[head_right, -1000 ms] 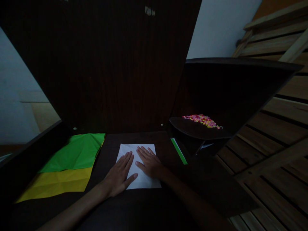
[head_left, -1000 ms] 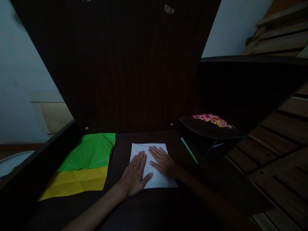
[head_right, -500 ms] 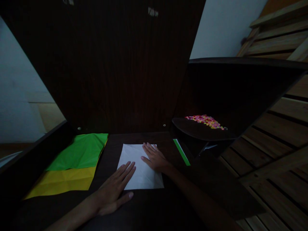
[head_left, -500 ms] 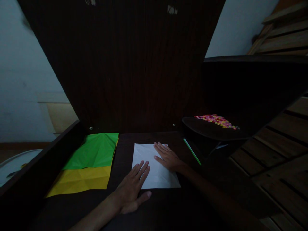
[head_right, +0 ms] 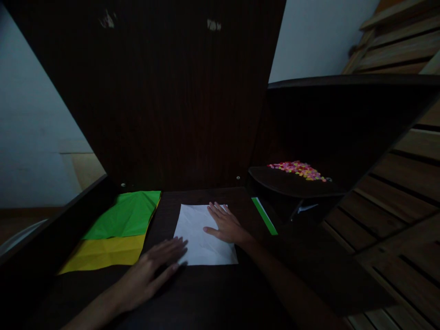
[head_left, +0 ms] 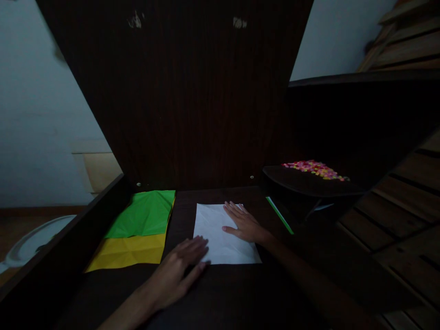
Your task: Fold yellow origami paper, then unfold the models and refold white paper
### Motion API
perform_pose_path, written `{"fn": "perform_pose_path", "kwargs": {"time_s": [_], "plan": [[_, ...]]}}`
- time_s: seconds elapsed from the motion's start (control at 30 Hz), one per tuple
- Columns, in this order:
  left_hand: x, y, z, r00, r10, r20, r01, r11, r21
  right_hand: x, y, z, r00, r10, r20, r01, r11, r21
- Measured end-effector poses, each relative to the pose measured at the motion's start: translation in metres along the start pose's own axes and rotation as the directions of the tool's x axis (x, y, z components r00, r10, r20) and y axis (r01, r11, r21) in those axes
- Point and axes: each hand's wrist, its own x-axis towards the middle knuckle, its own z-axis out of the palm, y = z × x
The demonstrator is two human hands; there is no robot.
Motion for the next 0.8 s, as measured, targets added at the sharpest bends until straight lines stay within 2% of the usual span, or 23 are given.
{"fn": "perform_pose_path", "kwargs": {"time_s": [0.07, 0.13, 0.2, 0.3, 0.33, 0.4, 0.6, 0.8], "plan": [[0.012, -0.003, 0.000, 0.974, -0.149, -0.174, 0.134, 0.987, -0.091, -0.001, -0.001, -0.001, 1.000, 0.014, 0.010, -0.014, 1.000, 0.004], [0.025, -0.007, 0.000, 0.917, -0.321, -0.237, 0.253, 0.926, -0.279, -0.001, -0.002, -0.002, 1.000, 0.024, 0.012, -0.025, 1.000, 0.008], [0.037, -0.011, -0.001, 0.860, -0.466, -0.207, 0.315, 0.805, -0.503, -0.001, -0.002, -0.002, 1.000, 0.027, 0.011, -0.027, 1.000, 0.010], [0.050, -0.015, -0.002, 0.769, -0.629, -0.114, 0.321, 0.534, -0.782, -0.002, -0.003, -0.003, 0.999, 0.032, 0.023, -0.033, 0.999, 0.011], [0.053, -0.016, -0.002, 0.748, -0.658, -0.088, 0.313, 0.466, -0.828, -0.002, -0.003, -0.004, 0.999, 0.036, 0.028, -0.036, 0.999, 0.011], [0.057, -0.018, -0.002, 0.726, -0.685, -0.057, 0.305, 0.395, -0.866, -0.003, -0.004, -0.004, 0.999, 0.040, 0.032, -0.040, 0.999, 0.010], [0.066, -0.027, -0.004, 0.707, -0.707, 0.018, 0.296, 0.273, -0.916, -0.003, -0.003, -0.005, 0.999, 0.036, 0.021, -0.036, 0.999, -0.002], [0.075, -0.034, -0.006, 0.707, -0.705, 0.060, 0.286, 0.207, -0.936, -0.003, -0.002, -0.004, 0.998, 0.040, 0.049, -0.038, 0.999, -0.025]]}}
